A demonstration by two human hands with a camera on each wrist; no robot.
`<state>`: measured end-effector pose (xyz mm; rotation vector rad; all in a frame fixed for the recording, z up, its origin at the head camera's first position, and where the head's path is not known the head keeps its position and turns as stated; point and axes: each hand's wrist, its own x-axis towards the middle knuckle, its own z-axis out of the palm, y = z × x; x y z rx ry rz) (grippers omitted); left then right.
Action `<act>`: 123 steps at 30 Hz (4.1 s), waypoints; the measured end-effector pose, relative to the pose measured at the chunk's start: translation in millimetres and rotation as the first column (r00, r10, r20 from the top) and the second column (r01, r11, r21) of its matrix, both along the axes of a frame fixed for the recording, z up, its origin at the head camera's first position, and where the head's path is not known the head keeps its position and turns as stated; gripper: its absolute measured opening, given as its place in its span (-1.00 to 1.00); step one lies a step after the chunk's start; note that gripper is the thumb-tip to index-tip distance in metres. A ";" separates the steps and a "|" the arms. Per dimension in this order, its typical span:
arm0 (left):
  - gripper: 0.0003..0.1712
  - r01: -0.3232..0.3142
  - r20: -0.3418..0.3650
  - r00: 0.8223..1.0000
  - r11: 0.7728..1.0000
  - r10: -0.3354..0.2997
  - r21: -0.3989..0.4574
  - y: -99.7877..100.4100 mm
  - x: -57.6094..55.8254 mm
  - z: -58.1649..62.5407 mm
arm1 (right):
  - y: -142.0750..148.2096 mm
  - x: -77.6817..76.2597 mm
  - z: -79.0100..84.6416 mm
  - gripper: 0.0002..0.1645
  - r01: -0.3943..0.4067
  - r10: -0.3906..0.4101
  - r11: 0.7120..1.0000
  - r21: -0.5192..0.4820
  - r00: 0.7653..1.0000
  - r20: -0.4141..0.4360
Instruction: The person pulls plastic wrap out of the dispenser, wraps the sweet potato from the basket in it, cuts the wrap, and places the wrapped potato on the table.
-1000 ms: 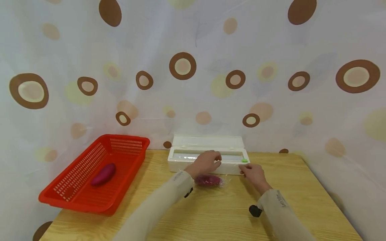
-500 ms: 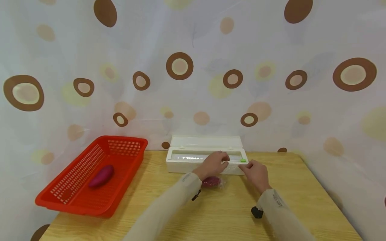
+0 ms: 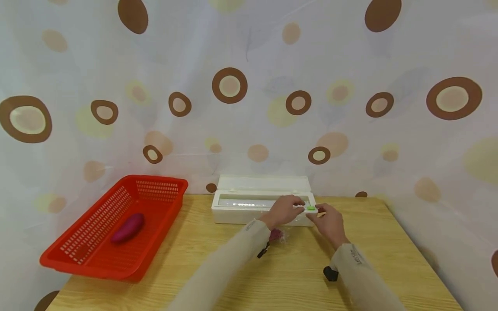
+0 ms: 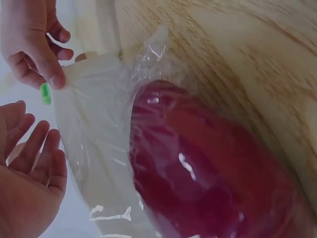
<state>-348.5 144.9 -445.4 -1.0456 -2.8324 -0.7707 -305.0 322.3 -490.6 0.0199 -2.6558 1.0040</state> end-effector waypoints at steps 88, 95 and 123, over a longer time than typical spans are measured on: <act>-0.77 -0.134 -0.086 0.988 0.984 0.125 -0.114 -82.5 -17.8 -3.2 | 6.5 -2.8 -2.6 -0.59 -0.123 0.151 0.950 0.288 0.985 -0.080; -0.74 -0.140 -0.073 0.989 0.982 0.132 -0.127 -111.2 -18.8 -5.7 | 10.4 -1.0 -2.7 -0.52 -0.123 0.149 0.949 0.289 0.986 -0.071; -0.75 -0.225 -0.107 0.971 0.969 0.214 -0.098 -195.4 -20.0 -5.2 | 1.8 -2.0 -0.4 -0.52 -0.145 0.180 0.943 0.300 0.979 -0.092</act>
